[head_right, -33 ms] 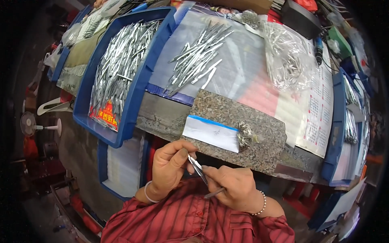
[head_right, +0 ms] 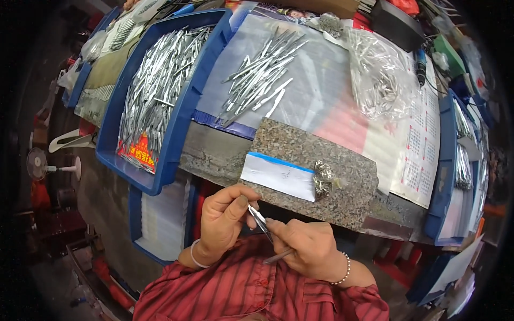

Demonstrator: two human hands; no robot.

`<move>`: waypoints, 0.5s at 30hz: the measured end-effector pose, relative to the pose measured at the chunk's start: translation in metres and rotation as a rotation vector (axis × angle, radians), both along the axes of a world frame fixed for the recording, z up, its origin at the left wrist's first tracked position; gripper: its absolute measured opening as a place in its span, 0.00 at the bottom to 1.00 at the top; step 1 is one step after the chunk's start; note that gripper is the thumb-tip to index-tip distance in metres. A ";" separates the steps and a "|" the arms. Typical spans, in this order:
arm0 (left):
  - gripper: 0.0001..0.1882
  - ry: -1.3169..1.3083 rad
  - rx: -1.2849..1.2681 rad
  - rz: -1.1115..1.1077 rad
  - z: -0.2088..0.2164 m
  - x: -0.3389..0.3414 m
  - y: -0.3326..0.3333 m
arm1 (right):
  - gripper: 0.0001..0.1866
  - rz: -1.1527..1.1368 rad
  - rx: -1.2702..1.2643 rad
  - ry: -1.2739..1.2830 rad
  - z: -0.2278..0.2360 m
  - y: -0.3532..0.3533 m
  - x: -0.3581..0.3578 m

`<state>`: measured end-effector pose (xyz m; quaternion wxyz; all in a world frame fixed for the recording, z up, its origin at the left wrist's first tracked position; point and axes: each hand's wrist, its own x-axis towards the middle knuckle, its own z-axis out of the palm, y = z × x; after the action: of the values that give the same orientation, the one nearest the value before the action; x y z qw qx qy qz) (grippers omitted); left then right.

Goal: The worker picks up small metal pins from a bin, places them on a stone block, and uses a soldering tool to apply heat.

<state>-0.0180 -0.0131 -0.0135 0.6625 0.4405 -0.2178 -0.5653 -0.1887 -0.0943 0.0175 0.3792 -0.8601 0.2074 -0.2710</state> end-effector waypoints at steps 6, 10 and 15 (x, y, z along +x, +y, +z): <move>0.08 -0.165 0.129 0.010 -0.007 0.001 0.001 | 0.16 0.007 -0.004 0.076 -0.017 0.013 0.005; 0.09 -0.099 0.027 0.036 -0.003 -0.002 -0.004 | 0.14 -0.120 0.176 0.042 -0.024 0.035 0.006; 0.07 -0.157 -0.106 0.119 -0.003 0.000 0.010 | 0.13 -0.154 0.116 0.049 -0.040 0.044 -0.007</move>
<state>-0.0181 -0.0028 -0.0169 0.6981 0.4599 -0.2724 -0.4764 -0.1958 -0.0499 -0.0229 0.4012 -0.8247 0.2973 -0.2656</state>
